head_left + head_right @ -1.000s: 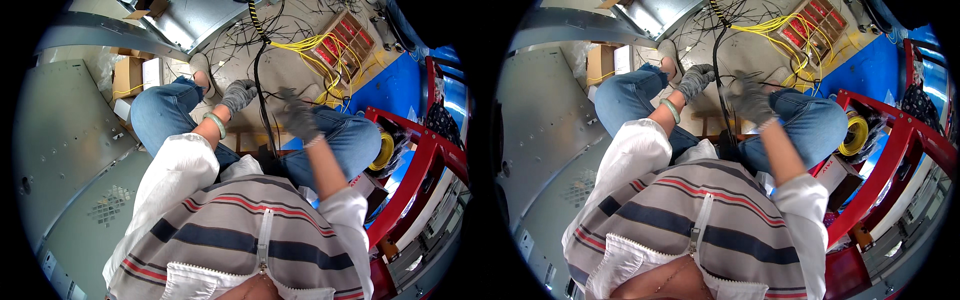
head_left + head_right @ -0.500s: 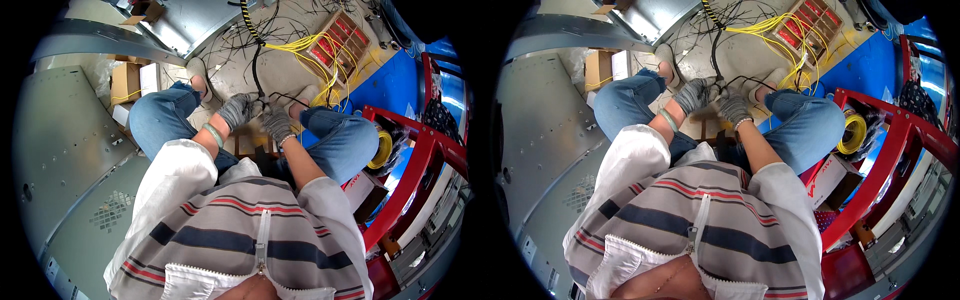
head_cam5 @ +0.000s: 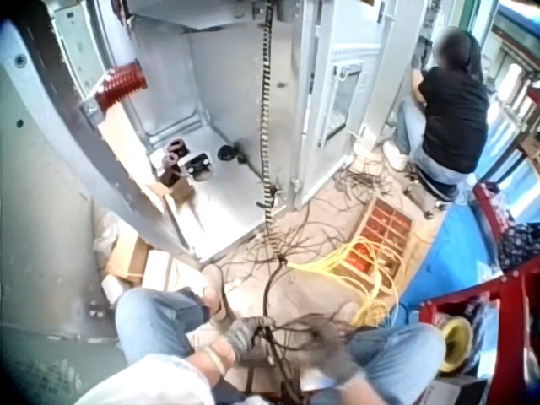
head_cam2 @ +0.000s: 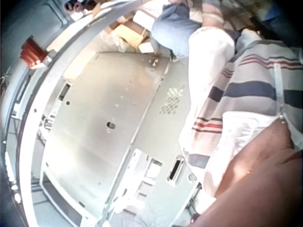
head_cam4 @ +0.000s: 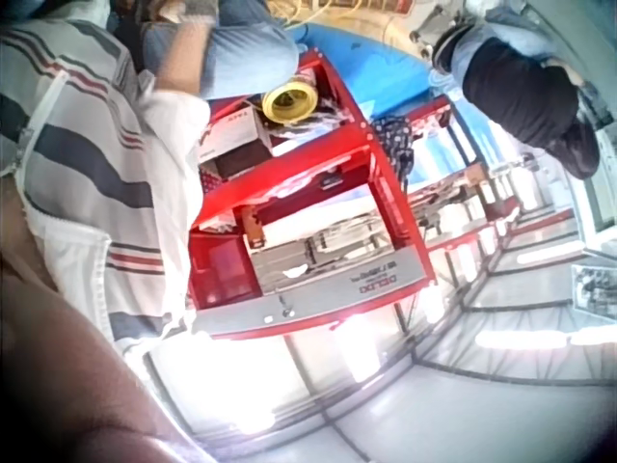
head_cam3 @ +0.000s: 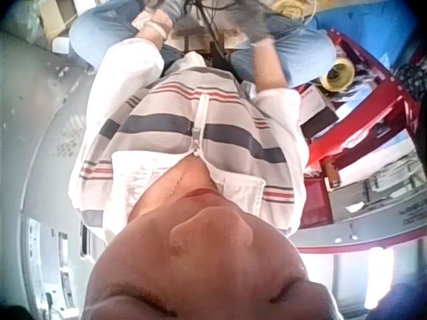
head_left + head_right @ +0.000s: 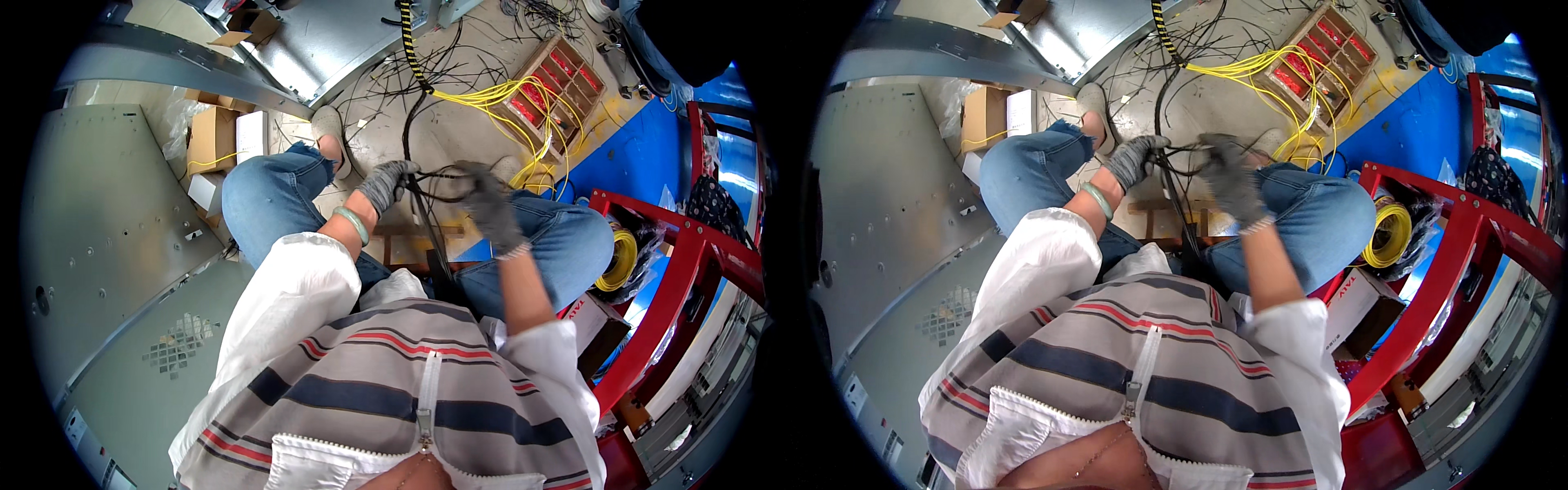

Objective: The person sits on the floor and untangles a bundle of black and yellow wires, separating them into groups and arranging them by hand. The person then lifts the organized wires and places them into a metal enclosure.

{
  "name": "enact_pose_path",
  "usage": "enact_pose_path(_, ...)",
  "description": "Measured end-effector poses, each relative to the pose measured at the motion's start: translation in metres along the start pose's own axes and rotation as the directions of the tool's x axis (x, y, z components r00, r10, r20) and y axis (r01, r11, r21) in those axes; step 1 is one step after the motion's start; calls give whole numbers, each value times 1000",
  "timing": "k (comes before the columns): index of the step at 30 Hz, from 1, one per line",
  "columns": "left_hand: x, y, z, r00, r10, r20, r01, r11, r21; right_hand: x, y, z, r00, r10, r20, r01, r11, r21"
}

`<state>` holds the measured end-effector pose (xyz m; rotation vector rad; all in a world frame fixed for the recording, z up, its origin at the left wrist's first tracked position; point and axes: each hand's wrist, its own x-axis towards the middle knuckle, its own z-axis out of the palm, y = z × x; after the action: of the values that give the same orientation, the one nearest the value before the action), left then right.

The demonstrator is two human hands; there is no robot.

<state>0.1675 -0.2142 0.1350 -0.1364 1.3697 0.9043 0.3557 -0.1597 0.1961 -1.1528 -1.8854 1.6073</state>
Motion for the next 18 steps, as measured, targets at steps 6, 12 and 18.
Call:
enact_pose_path(6,41,1,-40,963,-20,-269,17,1000,-15,-66,-148,-210,974,-192,-121,194,431,881)
enact_pose_path(12,31,2,-23,981,43,-188,-73,985,-157,-109,-193,-324,34,-299,-954,633,745,-211)
enact_pose_path(18,37,-9,-32,951,282,-125,-278,959,44,-97,-178,-452,775,-540,-328,-369,34,-929)
